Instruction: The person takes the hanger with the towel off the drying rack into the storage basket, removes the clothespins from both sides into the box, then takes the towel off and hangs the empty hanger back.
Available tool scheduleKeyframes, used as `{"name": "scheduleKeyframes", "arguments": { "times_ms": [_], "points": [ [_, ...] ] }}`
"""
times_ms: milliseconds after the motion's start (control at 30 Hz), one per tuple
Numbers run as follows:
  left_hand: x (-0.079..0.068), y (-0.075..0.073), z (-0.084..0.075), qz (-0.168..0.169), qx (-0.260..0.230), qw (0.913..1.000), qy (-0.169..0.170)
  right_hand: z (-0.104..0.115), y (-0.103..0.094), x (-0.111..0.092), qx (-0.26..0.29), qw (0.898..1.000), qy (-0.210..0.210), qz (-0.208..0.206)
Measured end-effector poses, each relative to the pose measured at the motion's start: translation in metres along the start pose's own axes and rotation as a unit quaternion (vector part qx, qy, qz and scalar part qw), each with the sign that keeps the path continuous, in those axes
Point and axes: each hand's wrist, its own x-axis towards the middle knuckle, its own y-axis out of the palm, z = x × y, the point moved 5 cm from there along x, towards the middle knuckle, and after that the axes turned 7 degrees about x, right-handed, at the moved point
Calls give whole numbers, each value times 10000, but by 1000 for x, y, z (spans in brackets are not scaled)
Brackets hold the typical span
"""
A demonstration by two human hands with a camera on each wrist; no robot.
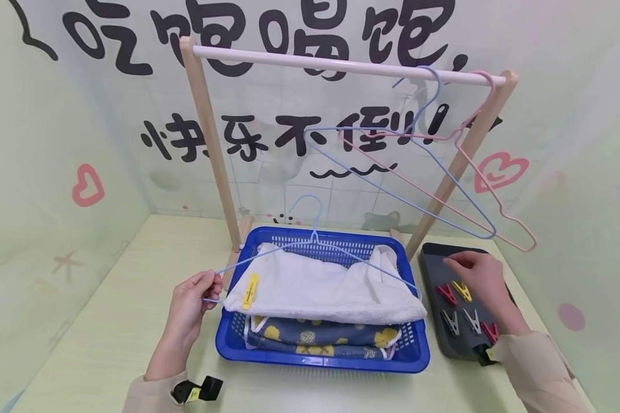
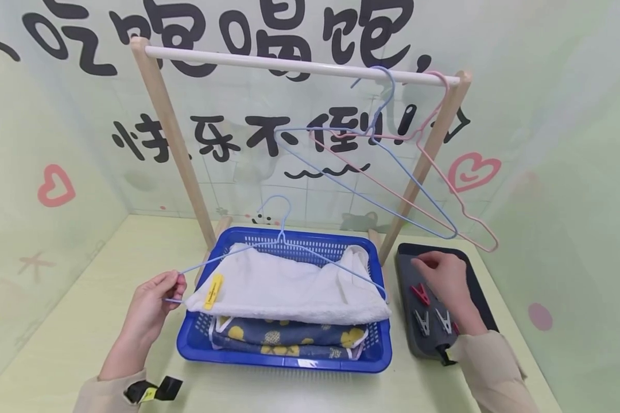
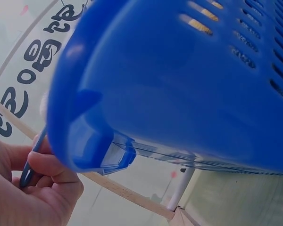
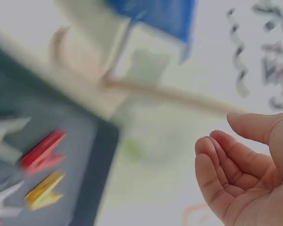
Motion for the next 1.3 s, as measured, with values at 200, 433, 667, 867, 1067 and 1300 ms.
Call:
{"name": "scheduleKeyframes", "arguments": {
  "times_ms": [200,433,667,867,1067,1300],
  "points": [
    [-1,0,-1,6,5,10000,-27,59,15,-12,420,9957,-815,-137],
    [-1,0,-2,12,-47,10000,-5,109,59,-13,1029,9837,-1353,579],
    [-2,0,-1,-25,-86,9999,-53,149,98,-13,1319,9699,-1728,1100],
    [-2,0,-2,-53,-56,9999,-70,174,124,-16,1584,9565,-2012,1396],
    [-2,0,-2,-17,-67,10000,-43,200,155,-19,1623,9504,-1855,1897],
    [-3,0,-2,-45,-57,10000,-54,226,194,-23,1691,9390,-1741,2437]
  ]
}}
